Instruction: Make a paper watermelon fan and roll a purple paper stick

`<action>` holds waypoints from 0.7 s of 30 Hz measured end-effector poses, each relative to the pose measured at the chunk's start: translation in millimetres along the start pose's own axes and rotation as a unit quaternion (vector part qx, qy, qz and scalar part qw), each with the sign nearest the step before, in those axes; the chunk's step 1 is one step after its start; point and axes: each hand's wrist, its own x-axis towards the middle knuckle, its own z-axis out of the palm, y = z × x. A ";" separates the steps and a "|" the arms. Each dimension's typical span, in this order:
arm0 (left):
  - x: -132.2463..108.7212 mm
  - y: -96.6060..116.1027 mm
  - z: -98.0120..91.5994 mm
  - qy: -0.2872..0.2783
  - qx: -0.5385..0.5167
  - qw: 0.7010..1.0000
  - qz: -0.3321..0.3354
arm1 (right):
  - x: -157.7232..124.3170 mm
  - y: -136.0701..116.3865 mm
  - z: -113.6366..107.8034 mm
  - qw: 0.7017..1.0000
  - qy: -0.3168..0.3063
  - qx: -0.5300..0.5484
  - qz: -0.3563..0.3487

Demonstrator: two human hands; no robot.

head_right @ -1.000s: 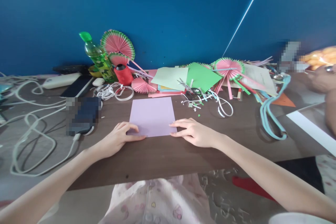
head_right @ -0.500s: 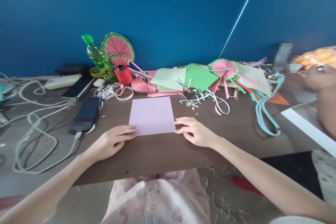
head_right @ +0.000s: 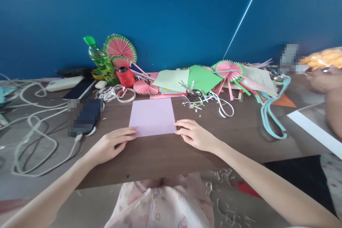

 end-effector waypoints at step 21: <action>1.7 -5.3 9.9 0.068 0.041 0.996 0.042 | 18.8 -12.2 2.8 0.997 0.044 -0.048 0.029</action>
